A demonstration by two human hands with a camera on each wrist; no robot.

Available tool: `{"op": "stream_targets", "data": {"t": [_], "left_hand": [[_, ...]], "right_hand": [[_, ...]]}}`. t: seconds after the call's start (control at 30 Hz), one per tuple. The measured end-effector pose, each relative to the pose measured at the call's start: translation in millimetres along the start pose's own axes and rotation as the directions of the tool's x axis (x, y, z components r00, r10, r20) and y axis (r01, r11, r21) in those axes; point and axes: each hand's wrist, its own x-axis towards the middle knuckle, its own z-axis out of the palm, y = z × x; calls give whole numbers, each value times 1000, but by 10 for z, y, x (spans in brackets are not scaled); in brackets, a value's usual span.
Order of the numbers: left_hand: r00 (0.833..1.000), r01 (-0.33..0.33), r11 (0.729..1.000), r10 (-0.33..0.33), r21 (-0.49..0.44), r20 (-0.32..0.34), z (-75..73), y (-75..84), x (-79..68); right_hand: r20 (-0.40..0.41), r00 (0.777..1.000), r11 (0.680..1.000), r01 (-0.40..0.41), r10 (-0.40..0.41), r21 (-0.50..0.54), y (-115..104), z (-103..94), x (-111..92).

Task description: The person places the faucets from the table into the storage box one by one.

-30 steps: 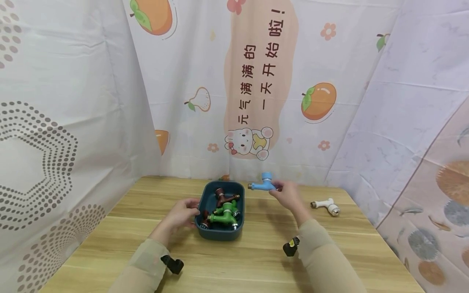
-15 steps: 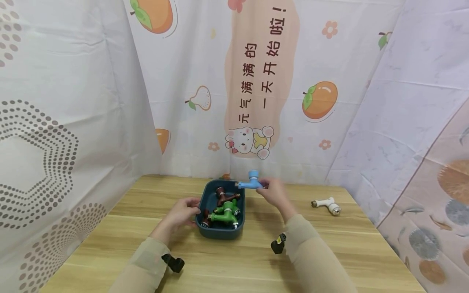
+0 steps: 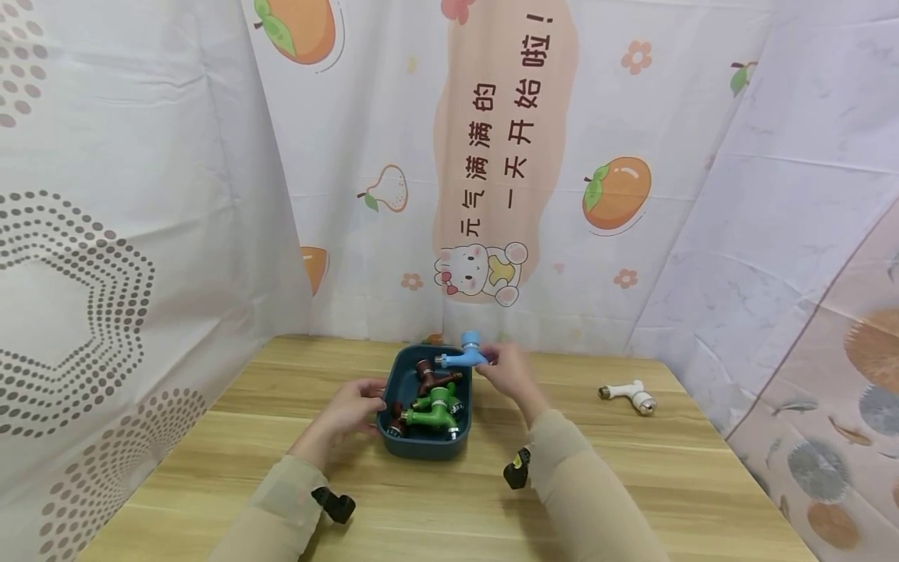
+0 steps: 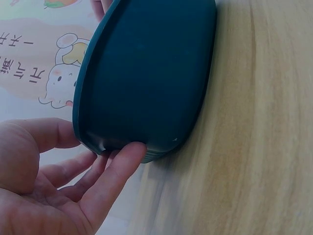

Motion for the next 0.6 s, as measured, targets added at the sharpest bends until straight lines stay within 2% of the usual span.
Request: {"op": "stream_targets", "data": {"t": [0.3,0.6], "left_hand": [[1000,4,1000,-4,13,1,-5,35,-38],[1000,8,1000,-9,15,8,-5,39,-41]], "right_hand": [[17,1000,1000,-5,5,12,-74,141,8],[37,999,999,-27,28,-28,-144,261,16]]}}
